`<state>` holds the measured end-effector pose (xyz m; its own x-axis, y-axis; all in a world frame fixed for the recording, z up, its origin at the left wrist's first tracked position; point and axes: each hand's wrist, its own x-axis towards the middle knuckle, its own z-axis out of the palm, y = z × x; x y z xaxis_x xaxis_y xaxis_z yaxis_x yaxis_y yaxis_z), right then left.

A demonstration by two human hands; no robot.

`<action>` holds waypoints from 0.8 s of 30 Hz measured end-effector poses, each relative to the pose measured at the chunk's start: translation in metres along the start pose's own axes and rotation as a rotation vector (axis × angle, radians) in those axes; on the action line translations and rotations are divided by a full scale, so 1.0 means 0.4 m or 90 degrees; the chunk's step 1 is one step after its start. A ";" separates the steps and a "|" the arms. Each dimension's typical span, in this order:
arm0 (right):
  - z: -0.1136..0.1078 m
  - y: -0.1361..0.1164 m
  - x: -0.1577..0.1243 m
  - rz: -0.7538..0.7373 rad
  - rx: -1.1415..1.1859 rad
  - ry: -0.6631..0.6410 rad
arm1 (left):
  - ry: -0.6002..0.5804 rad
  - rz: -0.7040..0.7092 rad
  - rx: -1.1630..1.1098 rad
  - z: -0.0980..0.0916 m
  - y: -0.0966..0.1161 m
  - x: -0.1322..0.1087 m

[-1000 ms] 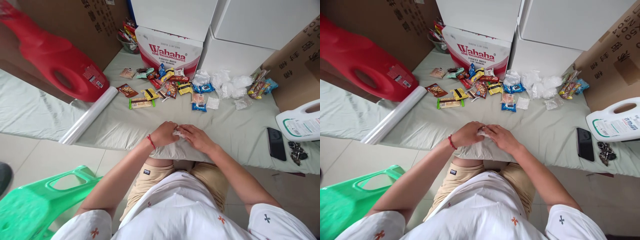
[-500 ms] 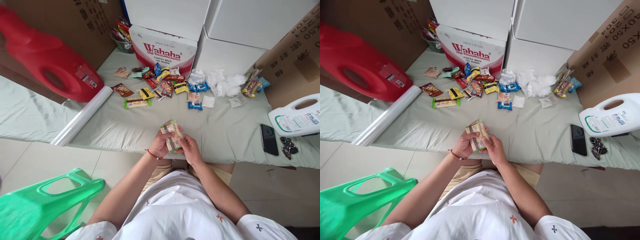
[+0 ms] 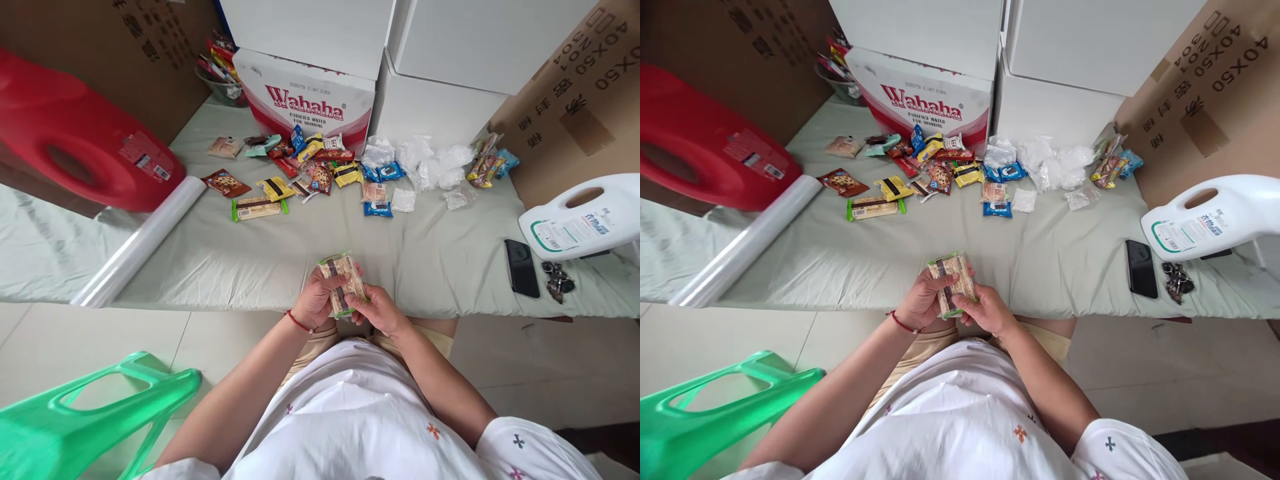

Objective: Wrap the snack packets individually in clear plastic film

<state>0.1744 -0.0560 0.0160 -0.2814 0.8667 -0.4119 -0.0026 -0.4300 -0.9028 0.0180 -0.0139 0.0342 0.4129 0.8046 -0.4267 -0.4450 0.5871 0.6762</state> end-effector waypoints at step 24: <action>-0.766 -0.467 0.163 -0.151 -0.175 0.615 | -0.547 0.130 0.274 0.147 0.156 -0.252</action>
<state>0.4505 0.1582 0.1201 0.5892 0.8073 -0.0330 0.2966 -0.2540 -0.9206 -0.0048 -0.0639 0.1546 0.8740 0.4475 0.1894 -0.3149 0.2246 0.9222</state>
